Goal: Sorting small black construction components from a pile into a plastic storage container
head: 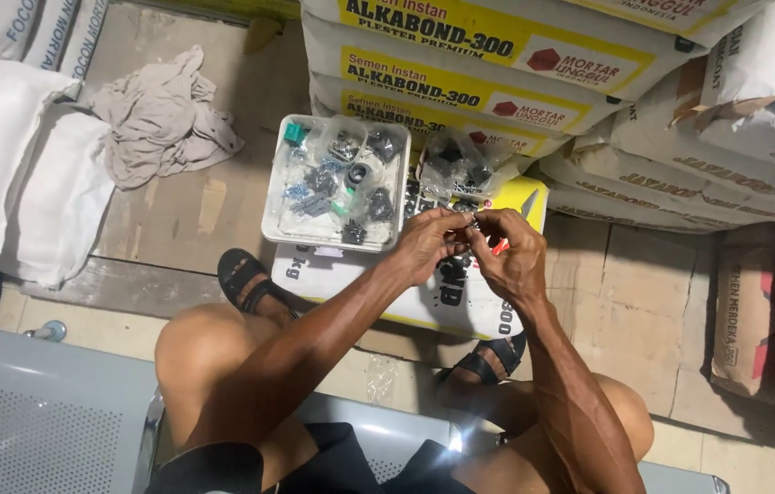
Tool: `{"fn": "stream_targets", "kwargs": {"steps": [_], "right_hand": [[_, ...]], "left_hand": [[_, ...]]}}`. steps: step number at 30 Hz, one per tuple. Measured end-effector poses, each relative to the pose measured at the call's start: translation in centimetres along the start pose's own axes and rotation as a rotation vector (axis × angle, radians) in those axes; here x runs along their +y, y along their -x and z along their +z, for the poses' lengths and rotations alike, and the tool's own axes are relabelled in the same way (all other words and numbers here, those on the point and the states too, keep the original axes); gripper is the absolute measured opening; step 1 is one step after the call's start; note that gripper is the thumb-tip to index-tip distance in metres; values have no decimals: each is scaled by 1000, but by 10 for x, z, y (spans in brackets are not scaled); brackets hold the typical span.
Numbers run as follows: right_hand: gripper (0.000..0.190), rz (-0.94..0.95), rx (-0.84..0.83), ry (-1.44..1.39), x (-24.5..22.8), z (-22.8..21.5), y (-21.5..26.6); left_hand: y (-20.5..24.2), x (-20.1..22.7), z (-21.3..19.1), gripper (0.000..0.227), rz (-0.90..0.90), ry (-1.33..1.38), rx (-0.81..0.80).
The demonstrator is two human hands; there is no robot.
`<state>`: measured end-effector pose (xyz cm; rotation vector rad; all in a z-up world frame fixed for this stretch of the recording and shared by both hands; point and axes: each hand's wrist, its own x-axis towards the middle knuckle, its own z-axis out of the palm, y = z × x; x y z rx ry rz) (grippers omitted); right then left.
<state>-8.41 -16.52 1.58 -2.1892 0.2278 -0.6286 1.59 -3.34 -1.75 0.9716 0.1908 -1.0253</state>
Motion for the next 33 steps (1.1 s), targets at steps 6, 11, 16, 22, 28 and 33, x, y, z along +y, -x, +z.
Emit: {"fn": "stream_targets", "kwargs": {"steps": [6, 11, 16, 22, 28, 33], "right_hand": [[24, 134, 1, -223, -33, -17, -10], [17, 206, -73, -369, -29, -21, -8], [12, 249, -173, -373, -36, -21, -9], [9, 350, -270, -307, -43, -13, -9], [10, 131, -168, -16, -17, 3, 5], [10, -69, 5, 189, 7, 16, 15]], "left_hand": [[17, 18, -7, 18, 25, -1, -142], [19, 21, -11, 18, 79, -127, -156], [26, 16, -12, 19, 124, -148, -165], [15, -9, -28, 20, 53, -140, -123], [24, -8, -22, 23, -101, -97, -73], [11, -13, -7, 9, 411, -574, 205]]}}
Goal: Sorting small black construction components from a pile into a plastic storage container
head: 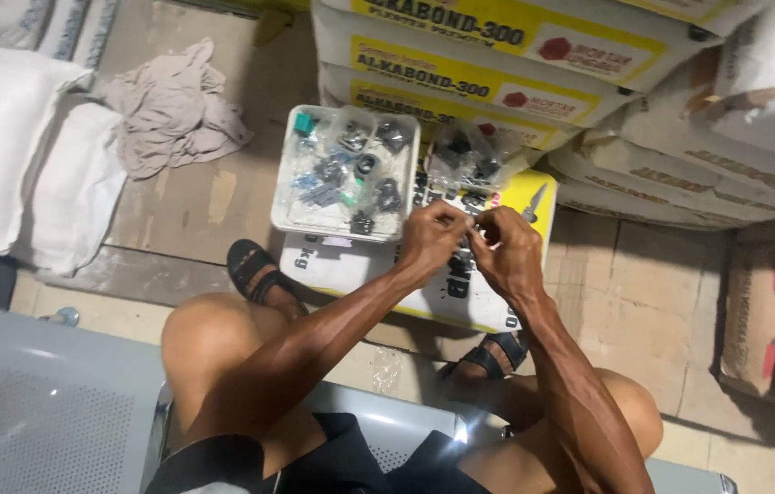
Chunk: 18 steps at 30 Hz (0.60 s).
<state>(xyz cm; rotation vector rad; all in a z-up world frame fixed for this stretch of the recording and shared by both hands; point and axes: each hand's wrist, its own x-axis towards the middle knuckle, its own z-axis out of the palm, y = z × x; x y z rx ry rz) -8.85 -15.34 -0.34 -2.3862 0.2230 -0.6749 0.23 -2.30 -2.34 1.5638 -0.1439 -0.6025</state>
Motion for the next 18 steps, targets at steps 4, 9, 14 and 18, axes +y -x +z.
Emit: {"fn": "stream_targets", "kwargs": {"steps": [4, 9, 14, 18], "right_hand": [[16, 60, -42, -12, 8, 0, 12], [11, 94, -168, 202, -11, 2, 13], [16, 273, -287, 36, -26, -33, 6], [16, 346, -274, 81, -24, -35, 7]], "left_hand": [[5, 6, -3, 5, -13, 89, -125], [-10, -23, -4, 9, 340, -219, -69], [-2, -13, -6, 9, 434, -355, -14], [-16, -12, -14, 9, 506, -321, 55]]}}
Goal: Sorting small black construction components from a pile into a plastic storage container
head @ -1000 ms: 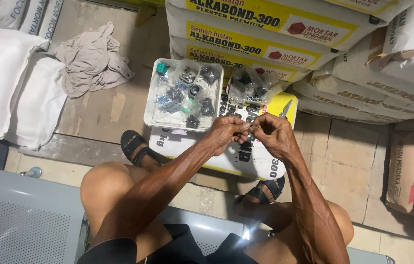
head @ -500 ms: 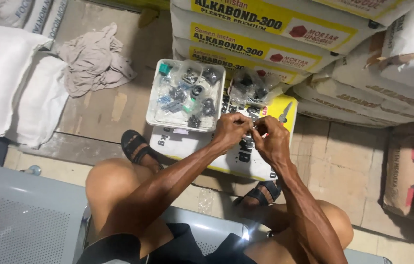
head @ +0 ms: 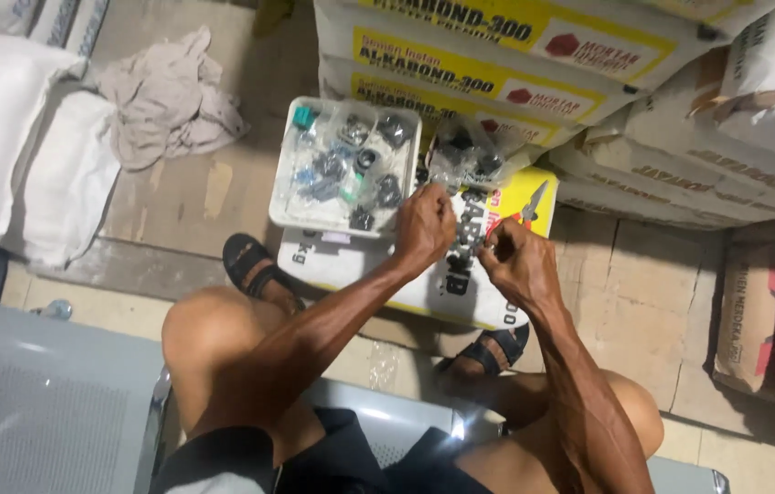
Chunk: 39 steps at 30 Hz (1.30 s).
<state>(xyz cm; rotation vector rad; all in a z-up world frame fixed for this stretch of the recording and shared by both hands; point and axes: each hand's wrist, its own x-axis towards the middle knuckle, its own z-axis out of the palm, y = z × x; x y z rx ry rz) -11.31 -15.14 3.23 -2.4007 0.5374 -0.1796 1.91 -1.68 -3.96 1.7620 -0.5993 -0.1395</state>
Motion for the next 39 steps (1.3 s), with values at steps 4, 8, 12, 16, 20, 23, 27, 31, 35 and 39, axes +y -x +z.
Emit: {"fn": "stream_targets", "kwargs": {"steps": [4, 8, 12, 16, 20, 23, 27, 31, 35, 39], "right_hand": [[15, -39, 35, 273, 50, 60, -17], [13, -151, 39, 435, 99, 119, -20], [9, -121, 34, 431, 86, 110, -25], [16, 92, -174, -205, 25, 72, -27], [14, 198, -283, -297, 9, 77, -24], [11, 241, -191, -258, 35, 106, -38], [12, 253, -106, -223, 31, 115, -43], [18, 205, 57, -254, 49, 107, -51], [12, 180, 20, -244, 79, 97, -48], [16, 88, -110, -9, 45, 103, -21]], "left_hand": [[13, 2, 14, 13, -43, 10, -137], [47, -21, 17, 7, -548, 303, -85], [63, -35, 16, 13, -826, 489, 4], [69, -37, 20, 16, -854, 511, 12], [72, -24, 20, 14, -826, 418, 37], [92, -38, 32, 20, -914, 386, -35], [117, -36, 35, 29, -970, 372, -295], [119, -38, 31, 26, -935, 346, -400], [119, -63, 32, 23, -975, 240, -326], [115, -68, 35, 34, -1032, 122, -216]]}}
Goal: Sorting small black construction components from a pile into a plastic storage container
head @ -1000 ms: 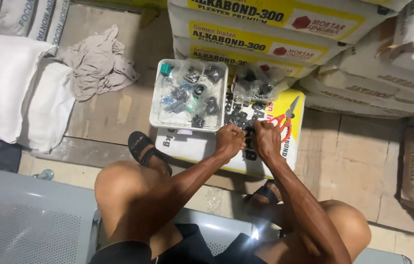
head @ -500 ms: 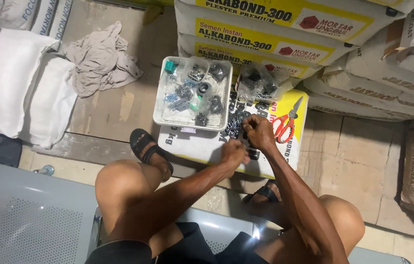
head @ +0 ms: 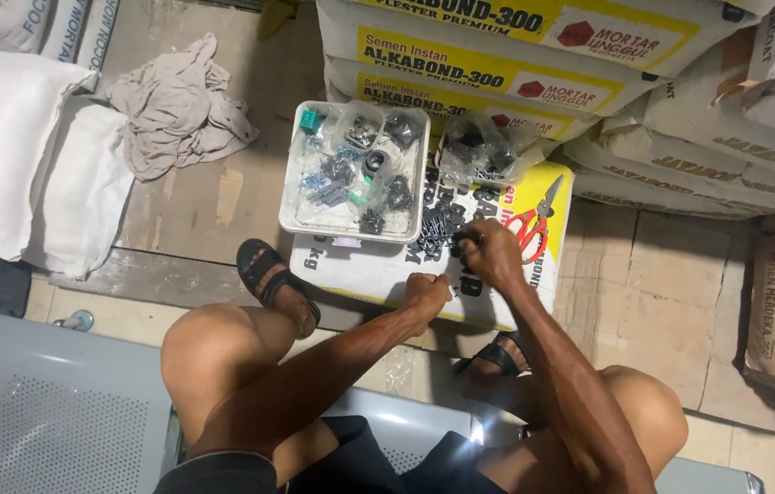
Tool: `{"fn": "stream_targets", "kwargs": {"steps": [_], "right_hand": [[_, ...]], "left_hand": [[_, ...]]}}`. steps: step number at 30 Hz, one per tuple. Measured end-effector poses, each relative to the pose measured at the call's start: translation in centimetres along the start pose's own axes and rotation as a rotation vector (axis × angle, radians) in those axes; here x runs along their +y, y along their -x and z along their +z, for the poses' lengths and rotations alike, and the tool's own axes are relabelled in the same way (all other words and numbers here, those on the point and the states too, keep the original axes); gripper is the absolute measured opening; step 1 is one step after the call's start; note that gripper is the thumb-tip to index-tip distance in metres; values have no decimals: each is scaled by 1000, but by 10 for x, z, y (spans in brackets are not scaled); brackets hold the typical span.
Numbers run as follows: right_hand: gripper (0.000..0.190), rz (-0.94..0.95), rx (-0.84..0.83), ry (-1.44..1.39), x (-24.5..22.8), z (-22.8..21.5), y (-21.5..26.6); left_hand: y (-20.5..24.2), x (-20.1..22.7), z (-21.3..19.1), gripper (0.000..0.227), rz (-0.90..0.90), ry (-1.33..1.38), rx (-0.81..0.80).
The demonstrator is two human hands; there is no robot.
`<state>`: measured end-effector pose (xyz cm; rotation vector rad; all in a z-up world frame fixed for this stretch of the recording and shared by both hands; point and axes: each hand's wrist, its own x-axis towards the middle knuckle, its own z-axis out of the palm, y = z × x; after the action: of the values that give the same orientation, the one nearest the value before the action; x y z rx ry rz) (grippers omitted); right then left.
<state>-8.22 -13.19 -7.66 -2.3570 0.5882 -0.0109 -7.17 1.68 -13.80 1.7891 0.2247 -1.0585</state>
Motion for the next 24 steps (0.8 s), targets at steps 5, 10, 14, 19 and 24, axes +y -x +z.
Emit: {"fn": "stream_targets", "kwargs": {"steps": [5, 10, 14, 19, 24], "right_hand": [[20, -133, 30, 155, 6, 30, -10], [17, -256, 17, 226, 23, 41, -20], [11, -186, -14, 62, 47, 48, -28], [11, 2, -138, -434, 18, 4, -19], [4, 128, -17, -801, 3, -47, -15]], "left_hand": [[-28, -33, 7, 24, -49, -33, -19], [-1, 7, -7, 47, -232, -81, -205], [-17, -9, 6, 24, -94, -25, -16], [-39, -22, 7, 9, 1, -34, 3], [-54, -30, 14, 13, 507, -168, 49]]}}
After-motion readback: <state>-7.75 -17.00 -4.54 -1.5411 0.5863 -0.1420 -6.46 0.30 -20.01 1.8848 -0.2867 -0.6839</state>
